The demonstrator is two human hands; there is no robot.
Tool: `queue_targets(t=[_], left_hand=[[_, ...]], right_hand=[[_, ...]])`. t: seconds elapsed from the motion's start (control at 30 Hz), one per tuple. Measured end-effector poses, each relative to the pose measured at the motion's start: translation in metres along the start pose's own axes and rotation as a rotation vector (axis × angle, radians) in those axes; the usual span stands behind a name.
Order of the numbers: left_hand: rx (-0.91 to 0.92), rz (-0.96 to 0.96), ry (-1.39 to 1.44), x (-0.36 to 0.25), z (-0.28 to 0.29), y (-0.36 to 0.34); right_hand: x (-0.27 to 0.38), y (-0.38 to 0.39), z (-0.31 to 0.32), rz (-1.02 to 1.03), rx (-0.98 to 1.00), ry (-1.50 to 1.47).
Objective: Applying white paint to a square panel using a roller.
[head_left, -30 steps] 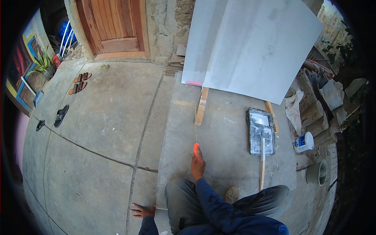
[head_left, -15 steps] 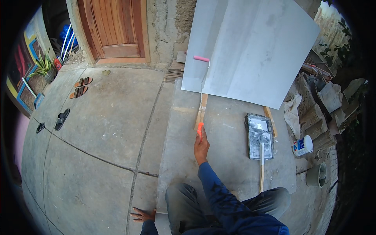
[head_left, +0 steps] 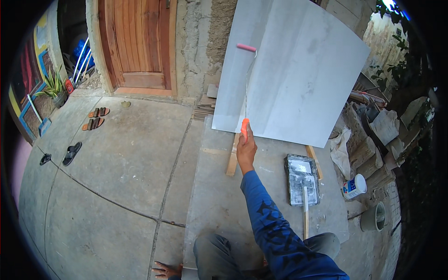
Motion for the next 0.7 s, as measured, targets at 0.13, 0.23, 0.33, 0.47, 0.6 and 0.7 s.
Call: queue_targets(t=[0.13,0.23,0.33,0.47,0.6,0.7], left_hand=[[0.104,0.111,0.021,-0.017,-0.005,-0.001],[-0.298,0.06,-0.082,-0.011,-0.001,0.003],[-0.379,0.004,-0.015,-0.018,-0.001,0.005],[0.017,0.21,-0.081,-0.013,-0.008,0.0],[0.048,0.201,-0.054,-0.011,-0.011,-0.004],[0.016,0.121,-0.039,-0.011,-0.005,-0.001]], right_hand=[[0.032,-0.048,0.014,0.106,-0.073,0.009],[0.061,-0.075,0.014,0.16,-0.081,0.028],[0.083,-0.111,0.025,0.229,-0.115,0.04],[0.129,-0.142,0.034,0.211,-0.093,0.07],[0.16,-0.173,0.043,0.354,-0.161,0.106],[0.182,-0.194,0.049,0.38,-0.168,0.108]])
Point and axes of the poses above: each hand's wrist, its own y-axis away from the middle knuckle, its own z-axis out of the back of the hand, x = y × z, the point moved 3 cm from there along -y, towards the middle knuckle, and after that the axes turned 6 degrees about -y, right-handed, at the moved point
